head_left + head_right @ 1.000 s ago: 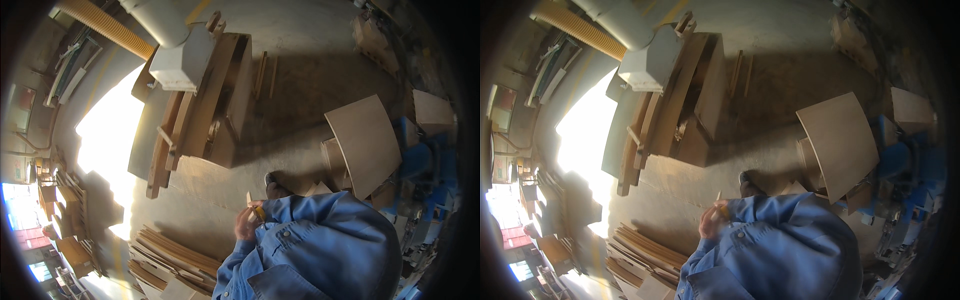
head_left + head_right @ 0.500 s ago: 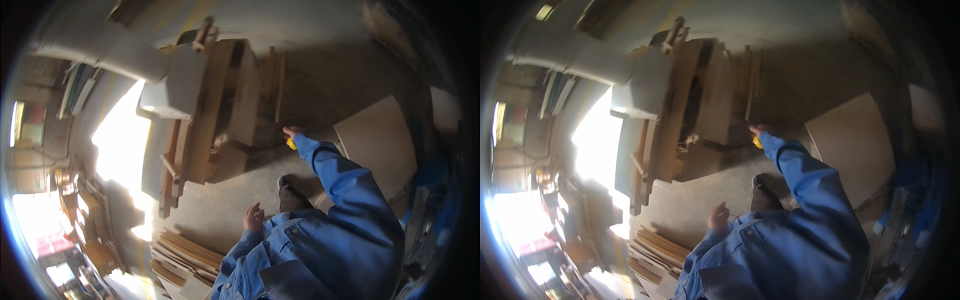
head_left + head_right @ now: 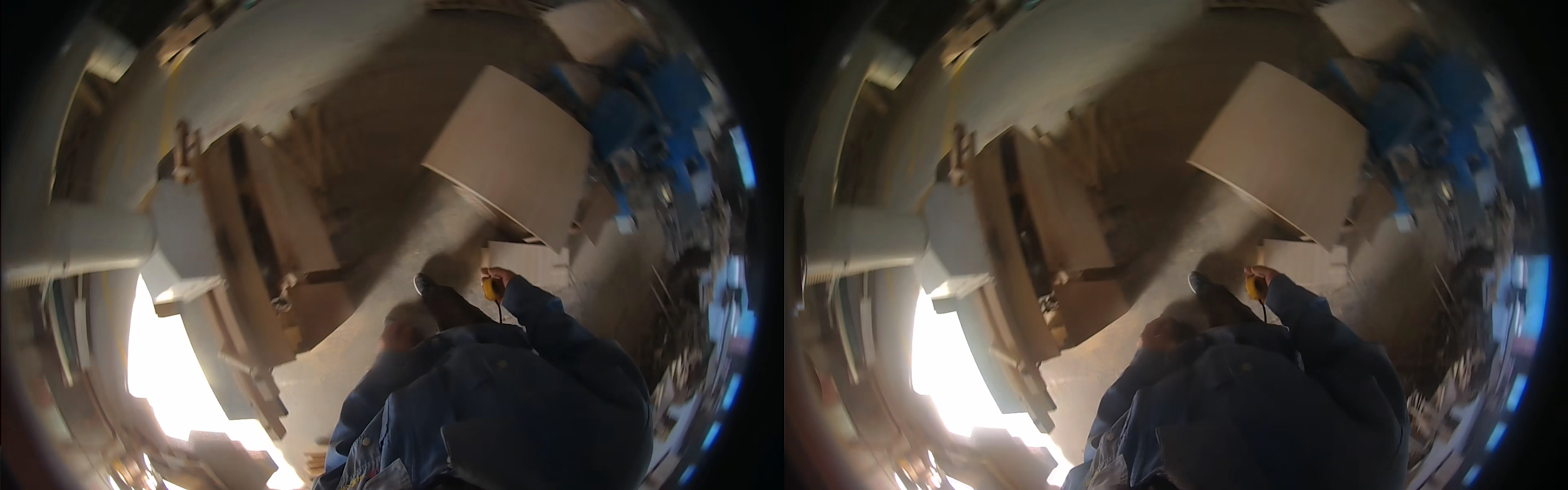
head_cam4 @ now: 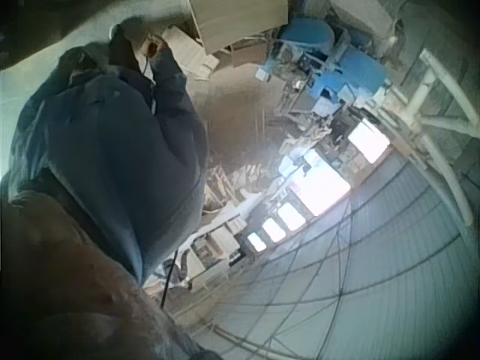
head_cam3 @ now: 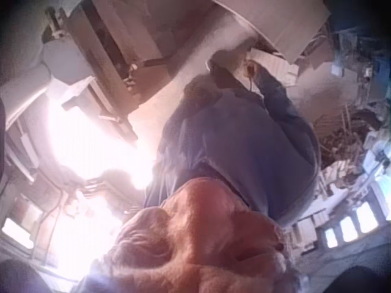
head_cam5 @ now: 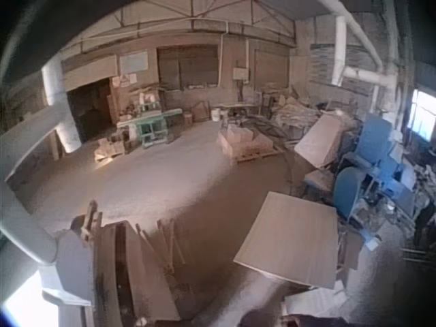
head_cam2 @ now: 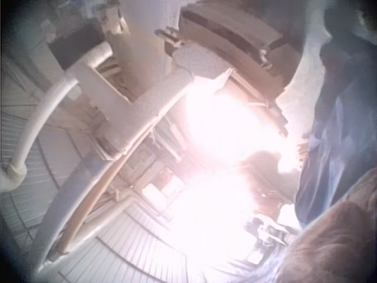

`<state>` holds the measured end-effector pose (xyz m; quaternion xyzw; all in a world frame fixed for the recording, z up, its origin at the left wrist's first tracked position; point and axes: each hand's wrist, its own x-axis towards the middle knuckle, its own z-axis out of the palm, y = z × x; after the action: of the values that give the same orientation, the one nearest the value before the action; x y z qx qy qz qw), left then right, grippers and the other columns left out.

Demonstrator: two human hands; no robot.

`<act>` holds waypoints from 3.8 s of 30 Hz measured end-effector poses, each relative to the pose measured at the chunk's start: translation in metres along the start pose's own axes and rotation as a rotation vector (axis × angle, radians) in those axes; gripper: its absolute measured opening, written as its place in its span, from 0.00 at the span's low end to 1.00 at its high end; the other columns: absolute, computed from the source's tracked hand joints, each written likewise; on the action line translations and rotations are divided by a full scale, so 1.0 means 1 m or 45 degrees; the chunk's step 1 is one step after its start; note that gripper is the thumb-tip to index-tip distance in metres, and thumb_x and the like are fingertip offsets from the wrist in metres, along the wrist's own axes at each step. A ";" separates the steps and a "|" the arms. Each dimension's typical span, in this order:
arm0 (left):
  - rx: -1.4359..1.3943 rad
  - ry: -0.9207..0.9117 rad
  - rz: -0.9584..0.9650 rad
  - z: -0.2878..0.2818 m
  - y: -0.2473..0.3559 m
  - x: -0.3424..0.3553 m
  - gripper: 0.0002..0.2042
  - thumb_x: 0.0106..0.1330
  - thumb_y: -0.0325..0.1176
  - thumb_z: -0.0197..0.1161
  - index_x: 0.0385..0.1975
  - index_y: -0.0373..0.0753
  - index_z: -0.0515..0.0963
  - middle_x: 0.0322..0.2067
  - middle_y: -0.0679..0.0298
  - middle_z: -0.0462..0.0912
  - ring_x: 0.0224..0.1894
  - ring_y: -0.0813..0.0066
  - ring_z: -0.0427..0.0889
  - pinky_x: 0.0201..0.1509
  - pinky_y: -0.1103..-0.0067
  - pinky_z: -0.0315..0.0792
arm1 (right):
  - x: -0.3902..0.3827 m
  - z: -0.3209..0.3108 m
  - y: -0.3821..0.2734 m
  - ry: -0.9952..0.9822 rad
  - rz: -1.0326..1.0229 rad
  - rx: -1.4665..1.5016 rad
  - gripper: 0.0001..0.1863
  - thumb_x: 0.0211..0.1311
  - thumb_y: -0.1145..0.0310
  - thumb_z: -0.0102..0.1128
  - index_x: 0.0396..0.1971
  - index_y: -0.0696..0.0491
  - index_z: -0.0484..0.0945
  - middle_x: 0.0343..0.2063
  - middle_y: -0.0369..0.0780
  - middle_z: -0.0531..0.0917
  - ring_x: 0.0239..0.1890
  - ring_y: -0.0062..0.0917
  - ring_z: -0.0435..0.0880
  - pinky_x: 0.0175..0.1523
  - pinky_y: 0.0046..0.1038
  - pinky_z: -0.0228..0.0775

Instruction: The person measures a wooden plank with a tape measure, marks it with a pencil, and uses a wrench to adjust a clamp on a workbench. They then place the plank on a table saw and cut it, repeating the process with another plank.

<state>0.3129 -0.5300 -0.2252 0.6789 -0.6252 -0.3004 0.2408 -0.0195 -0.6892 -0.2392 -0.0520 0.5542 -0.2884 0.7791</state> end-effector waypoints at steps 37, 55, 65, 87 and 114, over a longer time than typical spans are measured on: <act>-1.716 -0.596 -1.133 0.190 0.194 0.275 0.16 0.67 0.45 0.53 0.46 0.39 0.71 0.44 0.57 0.78 0.50 0.62 0.75 0.53 0.64 0.71 | 0.079 -0.168 -0.174 0.410 -0.391 0.568 0.16 0.56 0.55 0.56 0.28 0.53 0.78 0.25 0.40 0.82 0.29 0.29 0.82 0.33 0.30 0.75; -1.636 -0.688 -0.967 0.176 0.212 0.301 0.09 0.66 0.36 0.55 0.40 0.37 0.71 0.26 0.55 0.81 0.29 0.63 0.81 0.36 0.73 0.77 | 0.089 -0.160 -0.194 1.023 -0.412 -0.143 0.17 0.55 0.59 0.53 0.29 0.60 0.79 0.28 0.42 0.83 0.27 0.31 0.84 0.30 0.31 0.77; -1.598 -0.621 -0.898 0.184 0.188 0.304 0.08 0.66 0.31 0.52 0.41 0.37 0.70 0.32 0.56 0.80 0.32 0.64 0.79 0.37 0.72 0.76 | 0.038 -0.190 -0.194 0.562 -0.735 0.334 0.09 0.52 0.70 0.51 0.32 0.56 0.73 0.23 0.42 0.80 0.25 0.27 0.83 0.29 0.31 0.77; -1.428 -0.639 -0.997 0.246 0.224 0.239 0.11 0.64 0.34 0.57 0.42 0.38 0.69 0.32 0.60 0.77 0.34 0.71 0.79 0.43 0.73 0.76 | -0.067 -0.121 -0.184 0.304 -0.926 0.239 0.28 0.59 0.69 0.57 0.58 0.56 0.61 0.21 0.33 0.73 0.15 0.17 0.69 0.19 0.22 0.62; 0.557 0.267 -0.078 -0.338 -0.120 -0.141 0.14 0.56 0.31 0.58 0.43 0.43 0.75 0.47 0.60 0.74 0.53 0.61 0.72 0.54 0.69 0.70 | -0.113 0.235 0.208 -0.607 0.522 0.364 0.13 0.67 0.63 0.48 0.42 0.57 0.72 0.26 0.36 0.79 0.19 0.16 0.72 0.27 0.24 0.66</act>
<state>0.6314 -0.3943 -0.0570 0.7609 -0.6262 -0.0928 0.1424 0.2470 -0.5156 -0.1394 0.1042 0.3093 -0.1801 0.9279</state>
